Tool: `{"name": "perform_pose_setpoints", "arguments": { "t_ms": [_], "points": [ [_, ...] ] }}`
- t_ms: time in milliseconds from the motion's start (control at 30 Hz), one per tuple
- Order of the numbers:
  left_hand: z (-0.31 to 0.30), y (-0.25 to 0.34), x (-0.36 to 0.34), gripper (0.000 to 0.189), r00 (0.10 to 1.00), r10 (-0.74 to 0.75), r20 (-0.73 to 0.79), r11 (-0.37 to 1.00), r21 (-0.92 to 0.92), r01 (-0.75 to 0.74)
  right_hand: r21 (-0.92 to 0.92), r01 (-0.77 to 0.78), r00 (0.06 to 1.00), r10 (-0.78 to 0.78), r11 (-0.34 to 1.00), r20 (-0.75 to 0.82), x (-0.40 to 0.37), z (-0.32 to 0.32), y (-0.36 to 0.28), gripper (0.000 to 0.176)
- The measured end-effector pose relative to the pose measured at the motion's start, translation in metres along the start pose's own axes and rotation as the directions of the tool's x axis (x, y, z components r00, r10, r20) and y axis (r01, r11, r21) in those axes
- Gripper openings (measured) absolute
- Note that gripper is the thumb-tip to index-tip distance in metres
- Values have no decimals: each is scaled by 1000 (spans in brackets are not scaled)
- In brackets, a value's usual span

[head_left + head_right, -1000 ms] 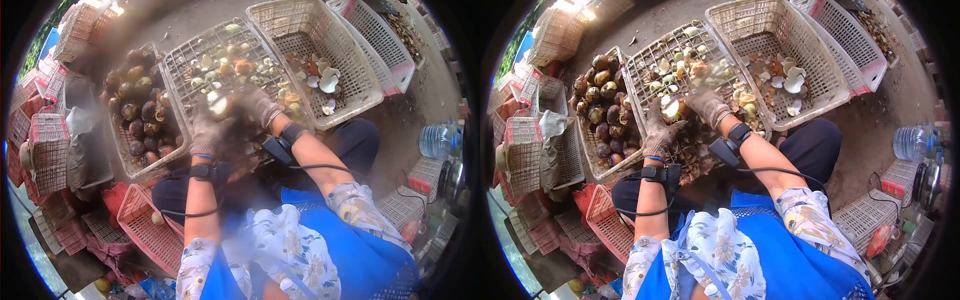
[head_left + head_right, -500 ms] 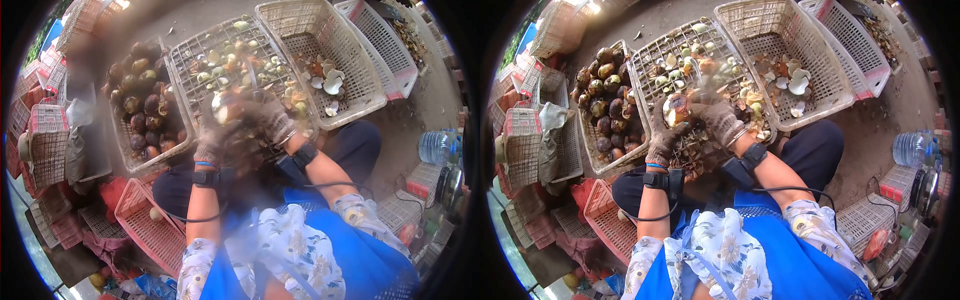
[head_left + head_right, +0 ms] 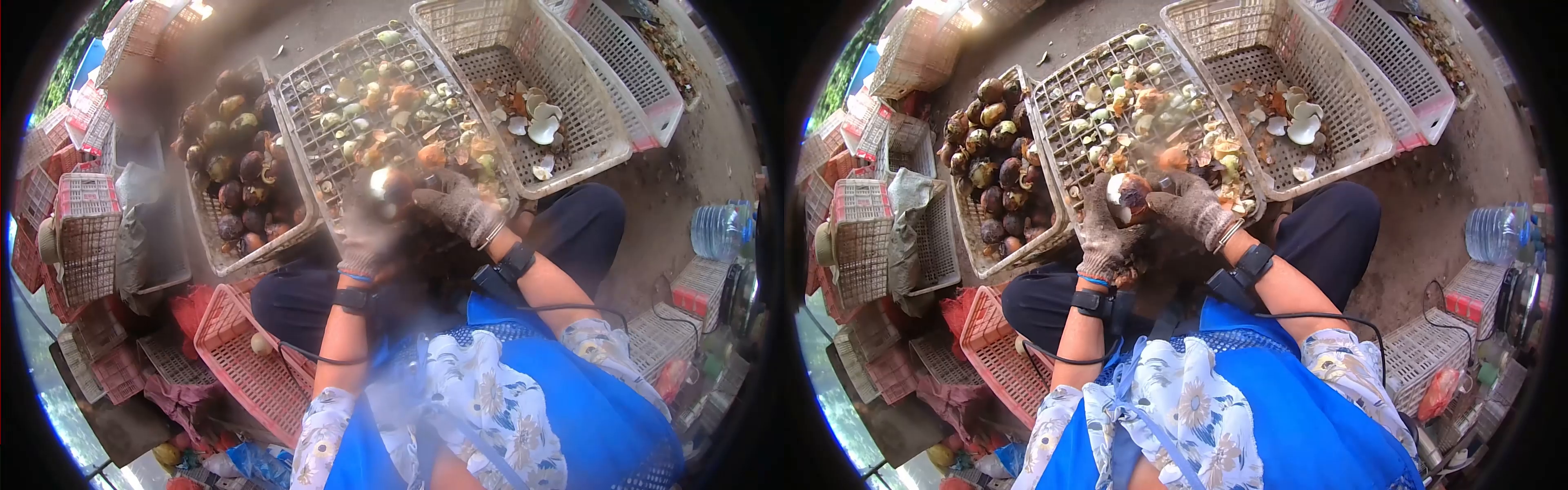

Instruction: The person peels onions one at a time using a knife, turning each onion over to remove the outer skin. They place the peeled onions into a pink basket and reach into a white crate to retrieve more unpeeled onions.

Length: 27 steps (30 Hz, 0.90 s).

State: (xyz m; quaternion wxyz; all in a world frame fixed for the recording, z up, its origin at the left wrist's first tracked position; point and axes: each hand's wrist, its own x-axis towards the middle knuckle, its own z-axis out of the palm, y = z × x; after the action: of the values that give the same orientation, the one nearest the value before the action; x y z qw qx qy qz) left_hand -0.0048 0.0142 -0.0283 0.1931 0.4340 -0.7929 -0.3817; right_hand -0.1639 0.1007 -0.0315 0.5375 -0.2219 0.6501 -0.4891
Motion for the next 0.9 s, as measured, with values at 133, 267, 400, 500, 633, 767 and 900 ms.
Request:
{"name": "perform_pose_setpoints", "arguments": {
  "t_ms": [133,267,400,500,633,767,900],
  "points": [
    [-10,12,-10,95,998,-14,64,959,-281,31,-247,155,986,-164,957,-14,0,-10,18,45],
    [-14,-9,-11,85,983,-110,144,807,-565,173,-380,98,991,-126,920,-50,-15,-8,3,50],
    [-16,-23,-18,92,945,-29,325,903,-396,163,-399,29,999,-38,917,-14,-28,-5,-16,33],
    [-17,-12,-39,103,999,-17,43,969,-244,27,-94,152,979,-137,984,154,-45,8,-19,34],
    [-33,16,-47,103,945,-294,141,892,-314,324,-24,91,943,-79,996,322,-37,9,4,35],
    [-29,2,-46,102,960,-195,202,859,-437,267,-152,93,978,-61,984,200,-38,12,5,38],
    [-27,3,-49,103,938,-297,182,884,-320,342,-150,229,953,-190,962,234,-30,17,22,39]
  ]
}}
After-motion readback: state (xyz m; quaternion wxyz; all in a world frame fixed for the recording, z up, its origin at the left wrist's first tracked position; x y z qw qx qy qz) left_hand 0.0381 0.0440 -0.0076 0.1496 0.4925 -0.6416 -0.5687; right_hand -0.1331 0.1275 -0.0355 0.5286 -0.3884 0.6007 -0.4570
